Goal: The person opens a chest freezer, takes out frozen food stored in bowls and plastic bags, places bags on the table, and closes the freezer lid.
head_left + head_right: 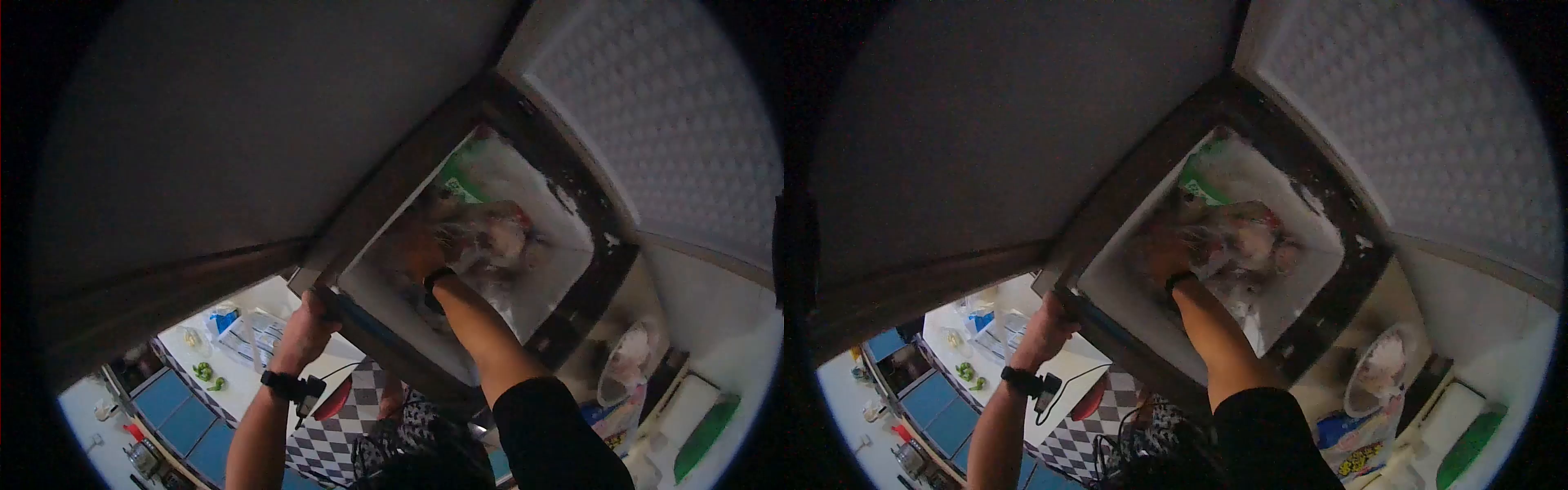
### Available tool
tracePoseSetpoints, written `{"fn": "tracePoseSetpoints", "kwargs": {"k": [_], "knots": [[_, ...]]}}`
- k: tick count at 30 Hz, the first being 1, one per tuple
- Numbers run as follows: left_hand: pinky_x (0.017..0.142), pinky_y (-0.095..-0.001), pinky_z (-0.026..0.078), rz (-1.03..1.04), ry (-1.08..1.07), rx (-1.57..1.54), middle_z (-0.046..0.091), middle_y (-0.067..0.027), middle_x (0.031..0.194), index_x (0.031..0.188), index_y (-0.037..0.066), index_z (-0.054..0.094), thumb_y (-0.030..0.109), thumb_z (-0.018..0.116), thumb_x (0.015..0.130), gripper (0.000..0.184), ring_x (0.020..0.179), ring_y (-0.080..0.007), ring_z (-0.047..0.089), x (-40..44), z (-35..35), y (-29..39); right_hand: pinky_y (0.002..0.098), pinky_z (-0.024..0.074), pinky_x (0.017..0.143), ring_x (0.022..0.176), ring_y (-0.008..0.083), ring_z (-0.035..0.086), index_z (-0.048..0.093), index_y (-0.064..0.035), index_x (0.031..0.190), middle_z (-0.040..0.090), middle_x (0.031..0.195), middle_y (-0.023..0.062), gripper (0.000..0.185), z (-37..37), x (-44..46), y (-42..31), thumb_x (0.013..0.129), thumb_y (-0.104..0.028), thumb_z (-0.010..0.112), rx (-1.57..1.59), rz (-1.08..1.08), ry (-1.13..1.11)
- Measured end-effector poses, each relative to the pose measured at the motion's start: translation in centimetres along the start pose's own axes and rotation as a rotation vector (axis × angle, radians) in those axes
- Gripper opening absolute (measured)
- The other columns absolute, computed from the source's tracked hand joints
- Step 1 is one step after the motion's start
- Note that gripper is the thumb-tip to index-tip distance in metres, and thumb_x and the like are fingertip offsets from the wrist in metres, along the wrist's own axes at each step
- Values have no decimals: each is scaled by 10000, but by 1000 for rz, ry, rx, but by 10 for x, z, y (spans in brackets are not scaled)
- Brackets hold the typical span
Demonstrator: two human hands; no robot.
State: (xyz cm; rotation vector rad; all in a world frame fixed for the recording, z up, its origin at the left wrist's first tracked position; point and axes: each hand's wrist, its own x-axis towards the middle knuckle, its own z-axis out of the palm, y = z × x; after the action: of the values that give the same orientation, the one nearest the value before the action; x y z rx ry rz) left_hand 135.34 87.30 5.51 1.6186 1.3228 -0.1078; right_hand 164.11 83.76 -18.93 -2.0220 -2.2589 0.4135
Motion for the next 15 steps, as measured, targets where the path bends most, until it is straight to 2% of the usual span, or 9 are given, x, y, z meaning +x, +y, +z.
{"fn": "tracePoseSetpoints", "kwargs": {"k": [1,3,4,6,8,11,13,15], "knots": [[845,-524,526,-11,5,-28,693,-270,1070,1235,27,425,73,776,833,535,1047,-513,656,1,-1,2,534,427,1128,1357,435,511,612,-97,1375,540,1499,185,487,21,8,-1,907,-230,622,15,2,2],[860,-525,516,-1,-17,-19,686,-276,1062,1224,29,423,76,776,833,529,1067,-512,646,0,-4,8,542,355,1193,1435,466,420,520,-99,1489,441,1589,186,558,45,20,-5,959,-271,560,-91,11,35],[856,-529,516,-74,-30,10,680,-280,1074,1217,30,411,75,775,834,530,1065,-514,643,-2,-5,14,542,355,1193,1435,466,420,520,-99,1489,441,1589,186,558,54,22,-9,959,-271,560,-85,16,34],[853,-533,515,-135,-42,37,673,-284,1087,1211,31,400,74,774,836,532,1063,-517,641,1,-7,20,584,236,1246,1495,480,325,400,-102,1582,376,1620,220,630,66,31,-16,995,-301,511,5,225,12],[841,-540,516,-22,-20,9,672,-274,1091,1221,38,382,78,772,843,545,1042,-522,644,0,-6,18,610,216,1240,1495,482,325,400,-97,1582,378,1618,222,632,92,45,-22,997,-313,502,-21,285,59],[849,-535,519,-56,-38,25,670,-270,1112,1258,32,375,83,770,846,573,1054,-514,646,2,-1,1,686,156,1224,1493,487,325,399,-81,1583,387,1613,226,643,158,70,-31,1003,-347,476,-75,462,192],[849,-530,520,-24,-20,-49,679,-265,1099,1266,30,376,86,769,851,575,1063,-505,649,3,-6,20,711,137,1218,1492,489,325,399,-76,1584,390,1611,228,647,149,75,-37,1005,-359,467,-85,521,248],[846,-527,522,-95,-51,34,689,-258,1077,1256,34,375,80,762,857,558,1058,-496,656,-1,-6,16,719,130,1215,1460,484,375,468,-65,1540,464,1569,198,620,92,65,-47,997,-363,485,-188,373,-245]]}}
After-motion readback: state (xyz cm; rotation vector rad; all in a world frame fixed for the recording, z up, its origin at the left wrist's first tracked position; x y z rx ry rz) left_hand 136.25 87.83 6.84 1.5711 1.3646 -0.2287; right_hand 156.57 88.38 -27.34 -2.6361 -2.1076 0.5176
